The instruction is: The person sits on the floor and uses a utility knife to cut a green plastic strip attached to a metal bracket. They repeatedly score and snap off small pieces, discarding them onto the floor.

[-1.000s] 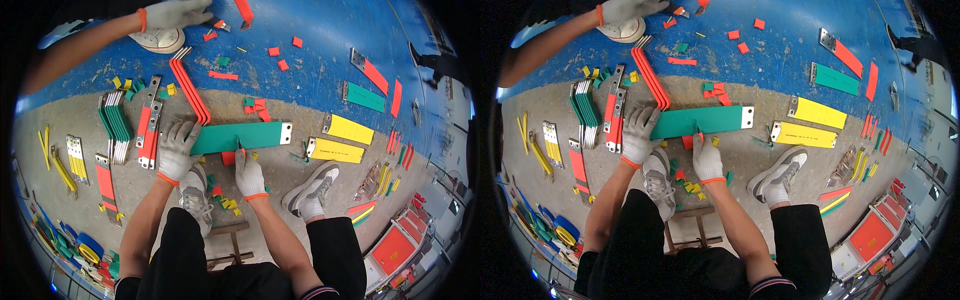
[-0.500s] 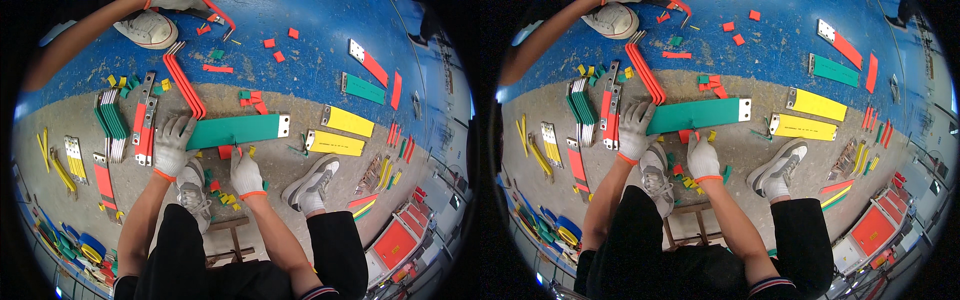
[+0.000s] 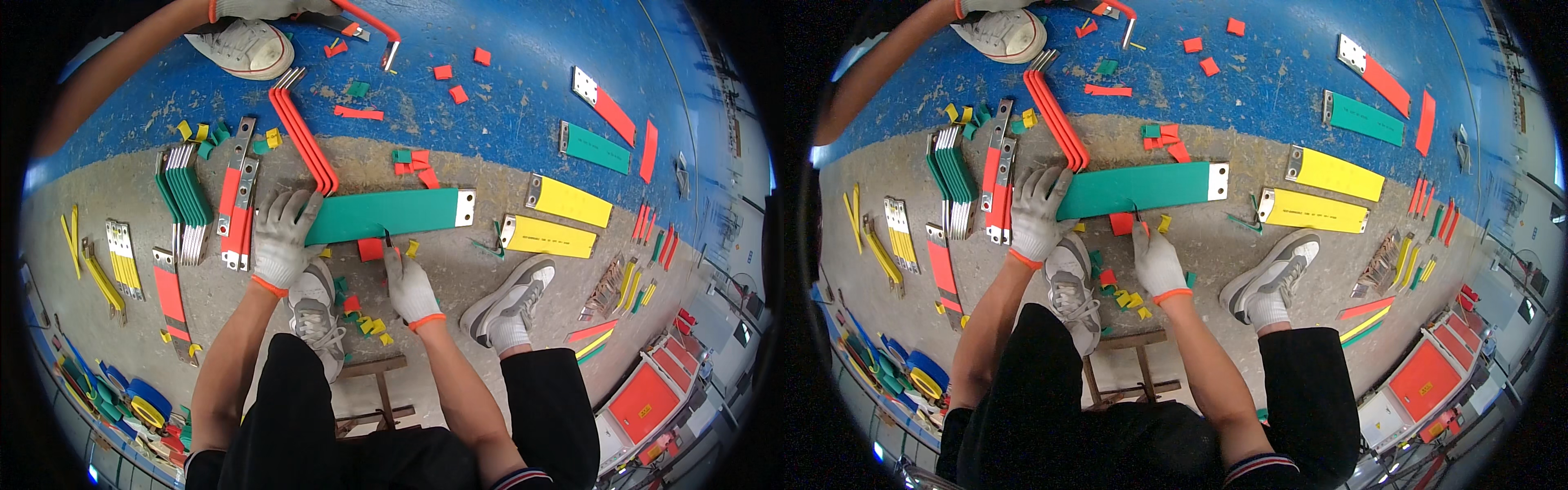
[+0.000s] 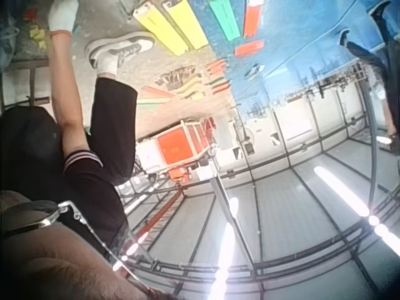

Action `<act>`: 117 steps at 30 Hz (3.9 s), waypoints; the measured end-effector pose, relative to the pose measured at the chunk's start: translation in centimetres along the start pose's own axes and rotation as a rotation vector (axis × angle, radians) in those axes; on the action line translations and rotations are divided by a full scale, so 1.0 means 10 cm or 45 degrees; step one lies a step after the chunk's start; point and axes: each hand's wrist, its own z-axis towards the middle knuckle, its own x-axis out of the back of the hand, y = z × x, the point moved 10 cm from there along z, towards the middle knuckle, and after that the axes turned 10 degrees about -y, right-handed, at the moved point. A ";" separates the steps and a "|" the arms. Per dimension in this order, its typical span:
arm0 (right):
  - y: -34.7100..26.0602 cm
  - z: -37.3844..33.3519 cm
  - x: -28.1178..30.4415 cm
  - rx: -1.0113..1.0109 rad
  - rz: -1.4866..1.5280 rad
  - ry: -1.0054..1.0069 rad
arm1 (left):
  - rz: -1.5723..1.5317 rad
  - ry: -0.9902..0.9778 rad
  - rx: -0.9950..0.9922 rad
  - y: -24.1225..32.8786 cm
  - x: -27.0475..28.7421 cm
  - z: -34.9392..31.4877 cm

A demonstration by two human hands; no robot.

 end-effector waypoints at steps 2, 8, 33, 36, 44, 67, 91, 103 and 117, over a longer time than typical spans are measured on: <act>0.00 0.02 0.03 0.100 0.118 -0.087 | -0.014 0.006 -0.004 0.01 0.02 0.00; -0.03 0.09 0.03 -0.054 0.480 -0.411 | -0.039 0.030 -0.017 0.00 0.02 -0.01; -0.49 -0.06 -0.25 -0.113 1.385 -1.038 | -0.024 0.028 -0.027 -0.01 0.04 -0.03; -1.01 -0.02 -0.02 0.133 1.468 -1.122 | -0.026 0.007 -0.002 0.02 0.05 0.00; -0.71 0.21 0.61 0.022 0.426 -0.125 | -0.025 0.039 0.022 -0.02 0.07 -0.05; -0.88 0.50 0.05 0.122 1.164 0.174 | -0.085 -0.027 0.026 -0.09 -0.01 -0.04; -0.95 0.49 0.12 0.214 0.549 0.153 | -0.117 0.058 -0.027 -0.06 0.12 -0.04; -0.87 0.12 -0.51 0.505 0.123 0.205 | -0.108 0.122 -0.063 -0.02 0.11 0.00; -0.83 0.18 -0.66 0.340 0.104 0.059 | -0.102 0.098 -0.032 -0.04 0.09 -0.01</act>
